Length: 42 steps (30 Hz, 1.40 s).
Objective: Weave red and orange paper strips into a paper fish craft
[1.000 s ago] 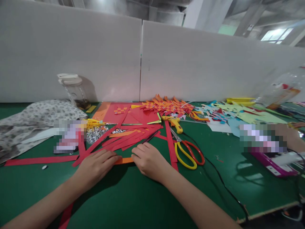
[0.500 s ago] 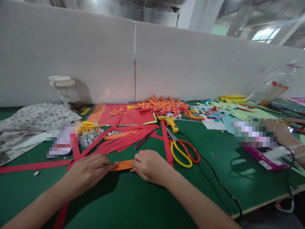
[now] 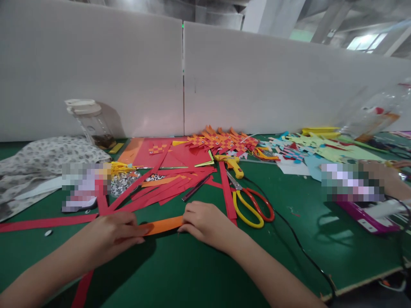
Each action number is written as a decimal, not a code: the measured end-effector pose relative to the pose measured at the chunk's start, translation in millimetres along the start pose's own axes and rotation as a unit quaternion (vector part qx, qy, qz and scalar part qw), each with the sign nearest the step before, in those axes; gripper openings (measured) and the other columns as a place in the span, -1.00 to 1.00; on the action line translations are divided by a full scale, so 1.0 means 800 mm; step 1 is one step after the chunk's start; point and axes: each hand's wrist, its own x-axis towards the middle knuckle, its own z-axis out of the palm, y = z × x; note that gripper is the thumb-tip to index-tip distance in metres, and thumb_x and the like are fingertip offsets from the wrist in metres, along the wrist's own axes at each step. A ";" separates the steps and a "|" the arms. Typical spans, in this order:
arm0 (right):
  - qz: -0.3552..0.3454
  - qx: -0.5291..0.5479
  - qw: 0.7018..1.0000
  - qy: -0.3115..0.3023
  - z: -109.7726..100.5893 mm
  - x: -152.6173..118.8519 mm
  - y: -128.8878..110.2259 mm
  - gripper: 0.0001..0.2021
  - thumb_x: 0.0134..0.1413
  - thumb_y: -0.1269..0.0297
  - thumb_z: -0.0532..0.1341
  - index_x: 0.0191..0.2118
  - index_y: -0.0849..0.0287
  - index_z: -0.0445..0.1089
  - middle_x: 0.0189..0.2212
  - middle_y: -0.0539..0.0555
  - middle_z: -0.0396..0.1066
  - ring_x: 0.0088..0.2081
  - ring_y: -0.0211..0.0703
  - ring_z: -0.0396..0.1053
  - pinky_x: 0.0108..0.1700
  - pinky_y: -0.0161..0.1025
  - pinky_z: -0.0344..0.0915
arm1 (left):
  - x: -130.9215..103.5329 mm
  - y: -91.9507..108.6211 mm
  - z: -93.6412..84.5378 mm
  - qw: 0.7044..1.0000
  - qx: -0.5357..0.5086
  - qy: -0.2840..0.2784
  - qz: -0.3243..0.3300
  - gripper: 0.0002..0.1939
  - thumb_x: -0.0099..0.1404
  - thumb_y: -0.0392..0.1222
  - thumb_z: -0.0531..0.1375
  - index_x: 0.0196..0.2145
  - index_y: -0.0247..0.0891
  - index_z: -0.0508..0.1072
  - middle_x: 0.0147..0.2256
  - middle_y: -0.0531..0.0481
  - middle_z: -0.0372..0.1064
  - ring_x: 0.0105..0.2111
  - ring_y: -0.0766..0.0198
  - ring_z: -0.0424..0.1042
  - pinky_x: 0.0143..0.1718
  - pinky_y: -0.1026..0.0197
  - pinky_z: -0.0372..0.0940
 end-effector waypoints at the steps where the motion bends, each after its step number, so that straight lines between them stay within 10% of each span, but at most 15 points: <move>1: 0.002 0.009 1.000 0.002 0.000 0.000 0.001 -0.80 0.19 0.23 0.16 -0.37 0.23 0.43 -0.40 0.07 0.39 -0.32 -0.19 0.33 -0.30 -0.31 0.21 | 0.000 -0.001 -0.001 1.000 -0.011 -0.011 -0.005 -0.79 0.29 -0.20 0.11 -0.18 -0.05 0.51 -0.41 0.04 0.38 -0.47 0.30 0.38 -0.53 0.29 0.14; 27: 0.204 0.122 0.968 0.083 0.019 0.012 -0.008 -0.85 -0.01 0.34 0.31 -0.53 0.18 0.38 -0.52 -0.04 0.31 -0.47 -0.26 0.28 -0.45 -0.34 0.14 | 0.016 -0.014 0.004 0.969 -0.215 0.038 -0.119 -0.82 0.26 -0.12 0.12 -0.45 -0.24 0.35 -0.51 0.12 0.38 -0.50 0.36 0.38 -0.53 0.36 0.19; 36: 0.077 0.063 0.994 0.050 0.010 -0.001 0.000 -0.88 0.01 0.29 0.31 -0.42 0.17 0.37 -0.46 0.00 0.36 -0.36 -0.19 0.31 -0.37 -0.32 0.19 | 0.006 -0.005 -0.003 0.989 -0.132 0.045 -0.053 -0.90 0.23 -0.16 0.16 -0.40 -0.21 0.39 -0.44 0.09 0.39 -0.48 0.35 0.37 -0.52 0.34 0.19; 42: 0.007 0.026 0.987 0.156 0.014 -0.002 -0.002 -0.83 0.23 0.28 0.11 -0.33 0.18 0.42 -0.41 0.09 0.44 -0.32 -0.16 0.34 -0.28 -0.25 0.26 | 0.009 0.014 0.010 0.992 0.034 0.117 0.034 -0.88 0.30 -0.20 0.11 -0.23 -0.20 0.42 -0.34 0.04 0.42 -0.35 0.28 0.41 -0.42 0.28 0.26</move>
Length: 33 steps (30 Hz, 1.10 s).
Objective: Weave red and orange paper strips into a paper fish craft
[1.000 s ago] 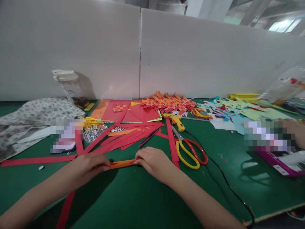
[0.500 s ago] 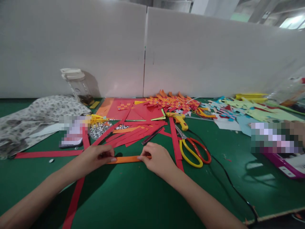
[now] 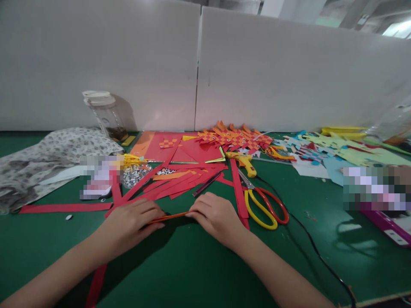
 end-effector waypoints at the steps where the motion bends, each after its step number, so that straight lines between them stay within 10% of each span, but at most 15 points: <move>1: -0.005 -0.004 1.000 0.022 0.000 0.000 0.000 -0.83 0.23 0.29 0.11 -0.30 0.18 0.42 -0.39 0.09 0.45 -0.32 -0.15 0.35 -0.28 -0.24 0.27 | 0.000 0.001 0.003 1.000 0.022 0.012 0.011 -0.86 0.33 -0.23 0.07 -0.25 -0.22 0.43 -0.36 0.04 0.41 -0.38 0.29 0.40 -0.42 0.28 0.26; 11: -0.043 -0.063 0.995 0.065 -0.004 0.003 0.012 -0.85 0.21 0.37 0.11 -0.21 0.20 0.42 -0.33 0.14 0.50 -0.28 -0.11 0.41 -0.24 -0.17 0.34 | 0.000 -0.012 0.008 0.984 0.135 0.115 0.024 -0.76 0.38 -0.27 -0.02 -0.26 -0.24 0.44 -0.40 -0.02 0.41 -0.38 0.25 0.39 -0.38 0.24 0.27; 20: 0.222 0.230 0.942 0.105 -0.005 0.007 0.008 -0.81 0.10 0.13 0.20 -0.36 0.15 0.37 -0.49 0.02 0.45 -0.50 -0.17 0.46 -0.44 -0.27 0.40 | -0.002 -0.013 0.008 0.981 0.162 0.099 -0.046 -0.77 0.26 -0.45 -0.06 -0.36 -0.24 0.33 -0.54 0.02 0.40 -0.57 0.27 0.38 -0.61 0.30 0.07; 24: 0.238 0.266 0.927 0.111 -0.003 0.008 0.005 -0.81 0.03 0.14 0.25 -0.41 0.16 0.38 -0.53 0.01 0.43 -0.50 -0.18 0.46 -0.43 -0.28 0.39 | -0.002 -0.013 0.009 0.976 0.188 0.100 -0.043 -0.80 0.22 -0.45 -0.03 -0.38 -0.24 0.31 -0.55 0.03 0.39 -0.59 0.26 0.37 -0.62 0.28 0.03; 33: 0.282 0.303 0.909 -0.041 -0.006 0.010 -0.005 -0.82 -0.03 0.13 0.28 -0.38 0.14 0.42 -0.54 -0.03 0.41 -0.58 -0.21 0.42 -0.50 -0.32 0.33 | -0.001 0.001 0.012 0.983 0.169 0.068 -0.028 -0.87 0.30 -0.33 0.00 -0.30 -0.23 0.33 -0.48 0.03 0.44 -0.59 0.25 0.39 -0.61 0.26 0.09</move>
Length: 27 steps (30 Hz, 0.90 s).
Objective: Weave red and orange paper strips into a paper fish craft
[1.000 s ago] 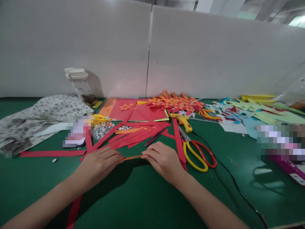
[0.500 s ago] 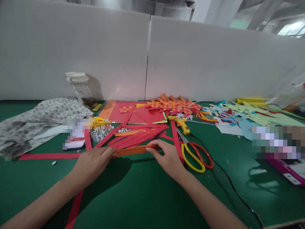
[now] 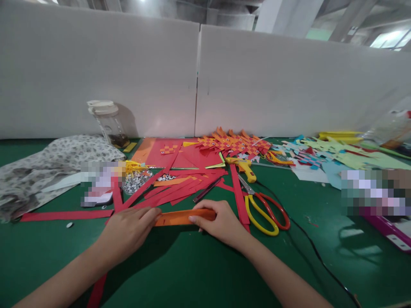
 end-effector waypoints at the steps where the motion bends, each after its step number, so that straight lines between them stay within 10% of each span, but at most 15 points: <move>1: 0.006 0.002 1.000 -0.008 0.001 0.000 0.000 -0.81 -0.02 0.13 0.27 -0.41 0.15 0.43 -0.57 -0.04 0.40 -0.59 -0.22 0.41 -0.51 -0.33 0.32 | 0.000 0.001 0.000 1.000 -0.008 -0.002 -0.005 -0.88 0.32 -0.27 0.00 -0.31 -0.23 0.33 -0.48 0.03 0.44 -0.58 0.25 0.39 -0.61 0.26 0.09; 9: -0.029 -0.022 0.999 0.009 0.003 0.001 0.005 -0.83 0.02 0.17 0.26 -0.39 0.17 0.47 -0.56 -0.02 0.42 -0.58 -0.25 0.38 -0.50 -0.35 0.29 | 0.000 0.005 -0.005 0.999 -0.035 -0.008 -0.028 -0.65 0.21 0.14 0.14 -0.30 -0.23 0.32 -0.42 0.00 0.42 -0.44 0.16 0.43 -0.51 0.21 0.20; 18: -0.254 -0.251 0.926 0.122 -0.002 0.007 0.020 -0.86 0.09 0.43 0.17 -0.33 0.14 0.48 -0.29 0.11 0.47 -0.22 -0.08 0.39 -0.19 -0.16 0.33 | 0.001 -0.008 0.007 1.000 0.005 0.028 0.012 -0.78 0.30 -0.36 0.03 -0.16 -0.18 0.39 -0.30 -0.03 0.41 -0.33 0.15 0.41 -0.33 0.14 0.29; 27: -0.268 -0.382 0.884 0.024 -0.006 0.000 0.015 -0.73 0.05 0.42 0.15 -0.08 0.23 0.38 -0.25 0.18 0.42 -0.24 0.00 0.31 -0.23 -0.08 0.33 | 0.000 -0.001 0.005 0.995 -0.083 -0.012 0.053 -0.77 0.32 -0.18 0.06 -0.07 -0.21 0.35 -0.24 -0.03 0.41 -0.26 0.15 0.42 -0.27 0.08 0.32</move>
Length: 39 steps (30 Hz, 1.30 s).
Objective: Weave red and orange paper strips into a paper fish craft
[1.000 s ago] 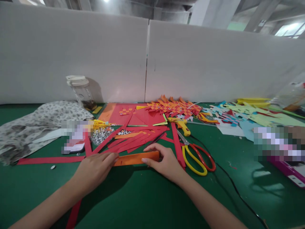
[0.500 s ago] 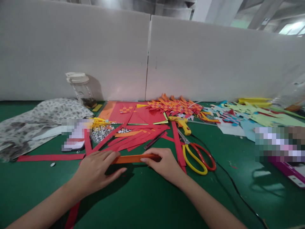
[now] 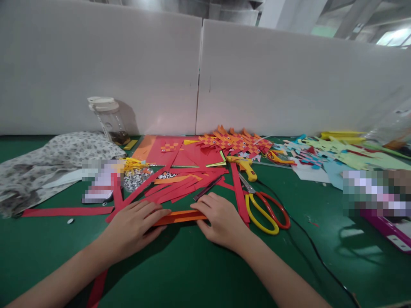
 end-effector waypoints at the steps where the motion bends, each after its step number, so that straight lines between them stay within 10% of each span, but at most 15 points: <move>1: 0.000 0.000 1.000 0.000 -0.001 0.000 -0.001 -0.71 0.05 0.42 0.15 -0.06 0.23 0.36 -0.23 0.18 0.41 -0.22 0.00 0.31 -0.20 -0.06 0.33 | 0.001 0.001 -0.001 1.000 -0.002 -0.003 0.002 -0.78 0.33 -0.17 0.06 -0.09 -0.20 0.36 -0.24 -0.03 0.41 -0.26 0.15 0.42 -0.28 0.09 0.33; 12: -0.077 0.006 0.997 -0.031 -0.001 -0.001 -0.006 -0.83 0.18 0.45 0.08 -0.26 0.20 0.42 -0.34 0.13 0.42 -0.33 -0.13 0.33 -0.32 -0.22 0.27 | -0.001 0.005 -0.002 1.000 -0.021 -0.014 0.002 -0.79 0.36 -0.21 0.03 -0.18 -0.19 0.45 -0.34 -0.01 0.41 -0.36 0.22 0.42 -0.42 0.22 0.32; 27: 0.143 0.145 0.978 -0.042 0.013 0.017 -0.003 -0.91 0.13 0.44 0.17 -0.39 0.16 0.31 -0.42 0.01 0.36 -0.34 -0.19 0.32 -0.33 -0.29 0.24 | 0.009 -0.010 0.003 0.977 -0.129 -0.045 -0.161 -0.80 0.32 -0.11 0.09 -0.40 -0.20 0.42 -0.47 0.09 0.39 -0.44 0.30 0.42 -0.49 0.31 0.22; 39: 0.118 0.185 0.976 -0.020 0.009 0.019 0.000 -0.87 0.01 0.48 0.27 -0.45 0.18 0.31 -0.37 0.02 0.33 -0.30 -0.20 0.33 -0.28 -0.28 0.27 | 0.004 -0.036 -0.011 0.940 -0.280 -0.082 -0.175 -0.89 0.19 -0.13 0.21 -0.43 -0.10 0.54 -0.40 0.11 0.51 -0.42 0.34 0.44 -0.44 0.34 0.29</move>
